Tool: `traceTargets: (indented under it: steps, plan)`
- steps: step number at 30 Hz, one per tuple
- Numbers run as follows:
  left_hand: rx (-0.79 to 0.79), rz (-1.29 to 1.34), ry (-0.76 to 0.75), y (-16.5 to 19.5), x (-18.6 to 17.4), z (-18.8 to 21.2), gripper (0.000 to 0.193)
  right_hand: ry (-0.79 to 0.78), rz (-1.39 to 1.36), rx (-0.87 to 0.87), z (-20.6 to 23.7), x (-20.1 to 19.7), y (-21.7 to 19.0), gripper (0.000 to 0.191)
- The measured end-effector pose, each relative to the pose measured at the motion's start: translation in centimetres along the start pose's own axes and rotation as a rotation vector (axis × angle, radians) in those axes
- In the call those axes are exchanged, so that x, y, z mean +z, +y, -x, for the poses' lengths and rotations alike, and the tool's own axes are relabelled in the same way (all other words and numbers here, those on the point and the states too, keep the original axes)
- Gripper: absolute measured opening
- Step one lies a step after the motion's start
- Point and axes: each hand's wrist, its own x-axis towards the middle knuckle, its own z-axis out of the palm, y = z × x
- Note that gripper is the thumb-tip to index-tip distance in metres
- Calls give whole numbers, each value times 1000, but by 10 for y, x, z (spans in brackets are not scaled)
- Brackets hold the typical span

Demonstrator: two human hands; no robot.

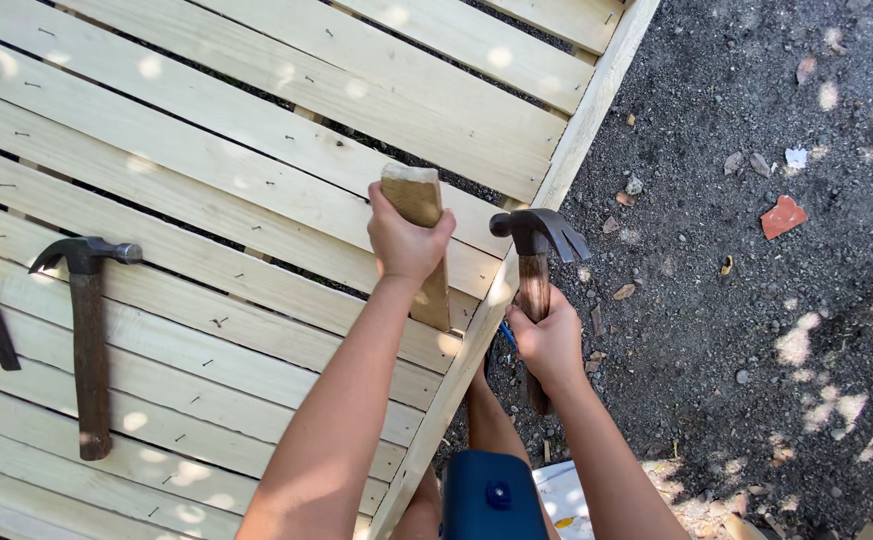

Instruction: The person works on a slatted wooden frame laid on gravel, holding a claw hammer in one hand and a concrete block in the other. They repeatedly position the block against the slats and hammer nails into the wooden frame, moving along the slats to drive nails at different spots.

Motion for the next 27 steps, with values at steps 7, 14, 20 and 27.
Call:
traceTargets:
  steps: [7, 14, 20, 27]
  plan:
    - [211, 239, 195, 38, -24, 20, 78, 95, 484, -148, -37, 22, -28, 29]
    - [-398, 885, 225, -6, -62, -64, 99, 243, 583, -541, -57, 48, -40, 49]
    - [-497, -50, 26, -70, -112, -30, 33, 318, 918, -438, -71, 71, -53, 60]
    - [516, -906, -780, -89, -138, 39, 102, 36, 796, -677, 1, 141, -9, 64]
